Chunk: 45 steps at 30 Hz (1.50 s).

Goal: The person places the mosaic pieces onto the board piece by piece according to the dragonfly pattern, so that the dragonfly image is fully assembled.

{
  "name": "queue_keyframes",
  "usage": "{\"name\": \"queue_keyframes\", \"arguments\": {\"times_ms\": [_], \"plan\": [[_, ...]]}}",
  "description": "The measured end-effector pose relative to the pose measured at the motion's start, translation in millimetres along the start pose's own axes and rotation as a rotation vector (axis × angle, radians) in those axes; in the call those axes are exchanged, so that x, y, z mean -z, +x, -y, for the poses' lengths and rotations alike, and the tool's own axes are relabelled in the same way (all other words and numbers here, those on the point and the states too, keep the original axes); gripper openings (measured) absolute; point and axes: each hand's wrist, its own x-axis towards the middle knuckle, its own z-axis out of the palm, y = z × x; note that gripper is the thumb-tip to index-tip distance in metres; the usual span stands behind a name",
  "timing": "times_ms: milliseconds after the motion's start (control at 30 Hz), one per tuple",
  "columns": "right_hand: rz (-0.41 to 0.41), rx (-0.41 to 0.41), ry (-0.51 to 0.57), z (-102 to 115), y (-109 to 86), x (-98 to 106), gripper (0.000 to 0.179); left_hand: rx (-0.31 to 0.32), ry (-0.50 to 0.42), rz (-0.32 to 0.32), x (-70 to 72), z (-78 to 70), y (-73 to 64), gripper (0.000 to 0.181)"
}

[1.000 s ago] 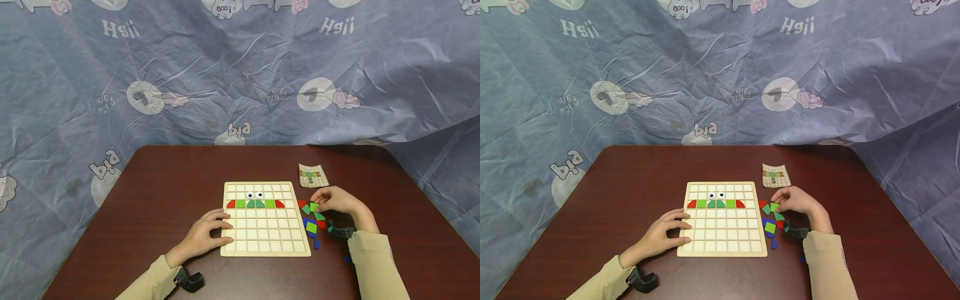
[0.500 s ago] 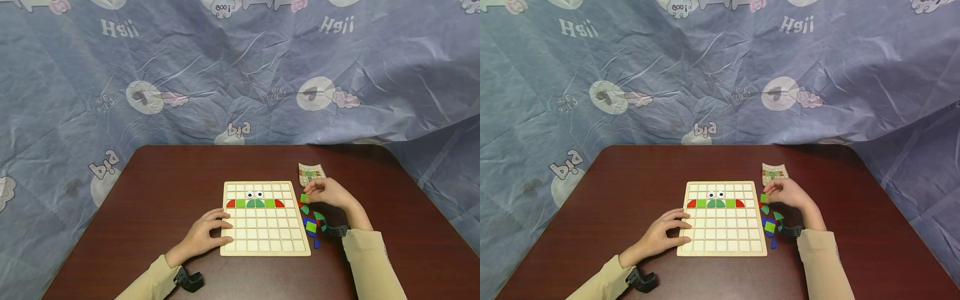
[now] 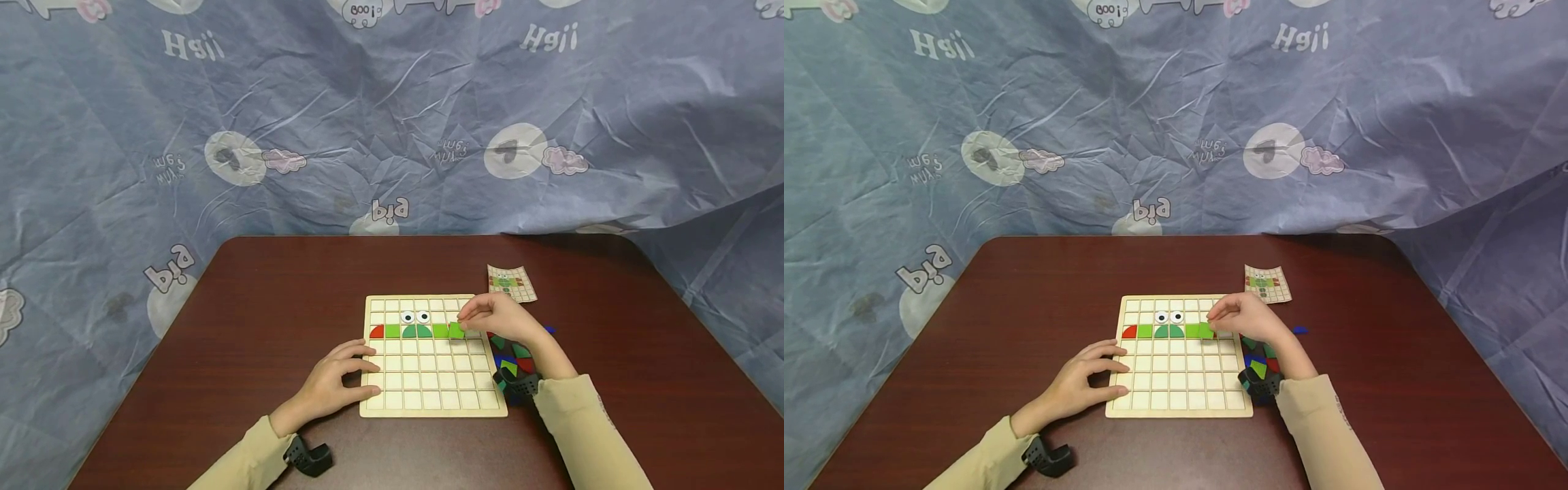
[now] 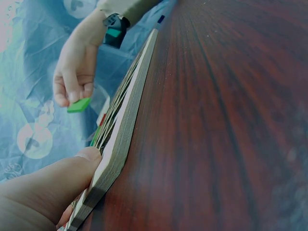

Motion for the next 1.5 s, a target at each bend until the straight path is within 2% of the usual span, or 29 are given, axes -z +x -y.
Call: {"name": "queue_keyframes", "arguments": {"times_ms": [300,633,967,1500], "plan": [[0.019,0.011,-0.044,-2.2,6.4,-18.3,0.018,-0.005,0.009,-0.002,-0.2,-0.3,0.2,0.03],[0.03,0.033,-0.123,-4.8,11.3,-29.6,0.01,0.004,0.003,0.001,0.6,-1.1,-0.4,0.03],[-0.007,0.018,-0.189,-1.6,10.9,-34.5,0.005,0.006,-0.003,0.005,0.7,-1.1,-0.1,0.031],[-0.056,0.01,-0.198,-0.1,10.5,-34.1,0.006,-0.002,0.004,0.0,-0.2,0.5,-0.3,0.031]]}}
